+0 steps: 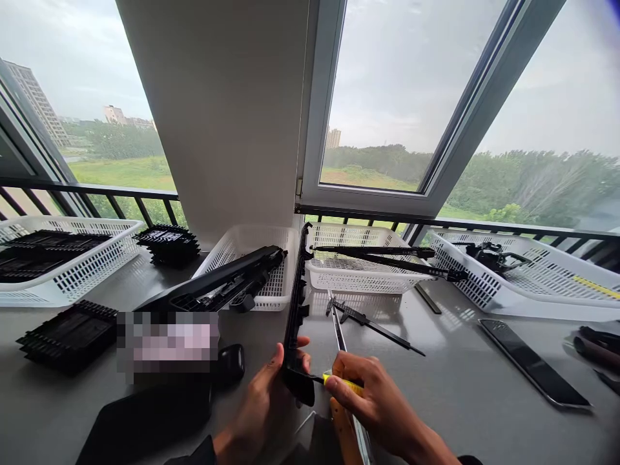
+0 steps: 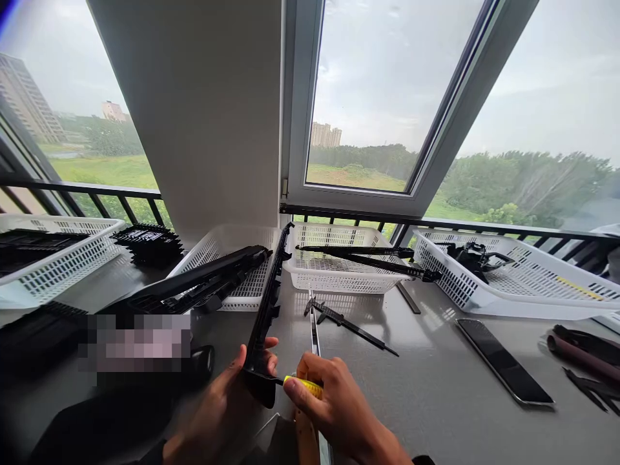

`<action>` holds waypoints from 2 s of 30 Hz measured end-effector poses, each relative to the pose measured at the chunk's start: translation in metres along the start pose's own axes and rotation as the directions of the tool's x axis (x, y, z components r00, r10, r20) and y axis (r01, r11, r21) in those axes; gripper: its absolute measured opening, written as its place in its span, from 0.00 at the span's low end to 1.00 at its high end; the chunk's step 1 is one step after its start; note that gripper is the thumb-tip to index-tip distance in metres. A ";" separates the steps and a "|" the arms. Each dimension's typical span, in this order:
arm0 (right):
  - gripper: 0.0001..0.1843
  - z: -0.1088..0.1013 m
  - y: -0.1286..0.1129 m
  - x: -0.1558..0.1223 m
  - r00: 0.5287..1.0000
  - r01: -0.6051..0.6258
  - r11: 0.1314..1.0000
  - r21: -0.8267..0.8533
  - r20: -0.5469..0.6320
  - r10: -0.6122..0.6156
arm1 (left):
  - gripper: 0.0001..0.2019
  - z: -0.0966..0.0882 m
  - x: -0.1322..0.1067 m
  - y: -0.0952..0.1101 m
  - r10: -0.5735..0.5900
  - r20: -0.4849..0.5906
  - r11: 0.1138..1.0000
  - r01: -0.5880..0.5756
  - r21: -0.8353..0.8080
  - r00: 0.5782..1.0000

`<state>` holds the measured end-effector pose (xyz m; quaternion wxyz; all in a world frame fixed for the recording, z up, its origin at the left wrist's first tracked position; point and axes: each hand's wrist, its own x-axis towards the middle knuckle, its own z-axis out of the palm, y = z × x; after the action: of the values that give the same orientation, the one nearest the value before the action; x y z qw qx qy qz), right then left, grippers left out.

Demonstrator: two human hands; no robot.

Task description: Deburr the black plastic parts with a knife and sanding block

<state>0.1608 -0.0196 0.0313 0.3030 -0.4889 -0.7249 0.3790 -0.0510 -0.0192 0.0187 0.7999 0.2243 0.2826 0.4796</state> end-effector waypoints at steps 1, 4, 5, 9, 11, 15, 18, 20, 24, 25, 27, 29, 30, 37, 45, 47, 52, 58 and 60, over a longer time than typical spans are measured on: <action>0.30 -0.001 0.001 0.001 1.000 -0.005 1.000 0.009 -0.004 0.005 | 0.28 -0.001 0.000 0.000 -0.005 0.007 1.000 0.005 -0.014 1.000; 0.32 -0.003 0.002 0.002 1.000 -0.023 0.999 0.030 -0.003 0.023 | 0.27 -0.005 0.001 -0.002 -0.009 0.029 0.999 0.010 -0.039 1.000; 0.32 -0.003 0.002 0.002 1.000 -0.028 0.999 0.036 0.010 0.028 | 0.27 -0.006 0.001 -0.002 -0.009 0.037 0.999 0.010 -0.035 0.999; 0.34 -0.003 0.002 0.003 0.999 -0.044 0.998 0.038 0.034 0.043 | 0.26 -0.007 0.000 -0.002 -0.022 0.035 0.998 0.024 -0.064 0.999; 0.35 -0.003 0.001 0.004 0.998 -0.054 0.998 0.035 0.021 0.053 | 0.26 -0.007 0.000 -0.002 -0.036 0.022 0.996 0.037 -0.085 0.999; 0.35 -0.005 0.001 0.004 0.998 -0.050 0.998 0.037 0.038 0.049 | 0.26 -0.005 -0.002 -0.002 -0.027 0.014 0.996 0.028 -0.080 1.000; 0.35 -0.004 0.004 0.005 0.998 -0.043 0.998 0.042 0.037 0.041 | 0.26 -0.002 -0.003 -0.002 -0.019 0.008 0.999 0.019 -0.050 1.000; 0.34 -0.003 0.007 0.005 0.999 -0.036 0.998 0.047 0.028 0.035 | 0.27 -0.002 -0.004 -0.002 -0.010 -0.003 1.000 0.010 -0.014 1.000; 0.35 0.000 0.012 0.005 0.999 -0.031 0.999 0.042 -0.013 0.031 | 0.35 -0.006 -0.004 -0.002 -0.008 -0.031 0.997 0.010 0.080 1.000; 0.35 0.000 0.013 0.005 0.999 -0.035 0.998 0.050 -0.015 0.036 | 0.37 -0.007 -0.004 -0.002 -0.006 -0.037 0.994 0.010 0.107 0.999; 0.35 0.000 0.013 0.005 0.999 -0.045 0.996 0.076 -0.001 0.045 | 0.38 -0.008 -0.005 -0.001 0.009 -0.041 0.987 -0.002 0.163 0.999; 0.35 0.001 0.014 0.005 0.999 -0.047 0.993 0.104 0.027 0.045 | 0.39 -0.008 -0.005 -0.001 0.026 -0.028 0.976 -0.019 0.215 0.999; 0.35 0.001 0.014 0.005 0.999 -0.043 0.993 0.110 0.035 0.039 | 0.38 -0.008 -0.005 0.000 0.035 -0.018 0.971 -0.029 0.236 0.999; 0.36 0.001 0.015 0.006 0.999 -0.030 0.992 0.119 0.035 0.026 | 0.36 -0.010 -0.004 -0.005 0.056 0.025 0.965 -0.061 0.257 0.998; 0.35 0.002 0.012 0.005 1.000 -0.006 0.992 0.126 -0.021 0.009 | 0.35 -0.021 0.002 -0.009 0.095 0.036 0.928 -0.101 0.359 0.995; 0.35 0.003 0.013 0.006 0.999 -0.002 0.990 0.139 -0.038 0.007 | 0.35 -0.021 0.003 -0.009 0.077 0.049 0.941 -0.089 0.327 0.996; 0.35 0.001 0.015 0.008 0.997 -0.010 0.986 0.167 -0.076 0.023 | 0.31 -0.017 0.001 -0.008 0.070 0.065 0.969 -0.083 0.233 0.995; 0.34 -0.003 0.012 0.008 0.999 -0.025 0.983 0.183 -0.018 0.029 | 0.32 -0.029 0.005 -0.010 0.056 0.119 0.939 -0.093 0.332 0.991; 0.35 -0.002 0.012 0.009 0.999 -0.028 0.986 0.165 -0.012 0.030 | 0.32 -0.032 0.007 -0.011 0.055 0.124 0.933 -0.095 0.347 0.991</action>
<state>0.1657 -0.0080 0.0226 0.3420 -0.4753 -0.6819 0.4384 -0.0627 -0.0153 -0.0138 0.7425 0.4010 0.3098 0.4381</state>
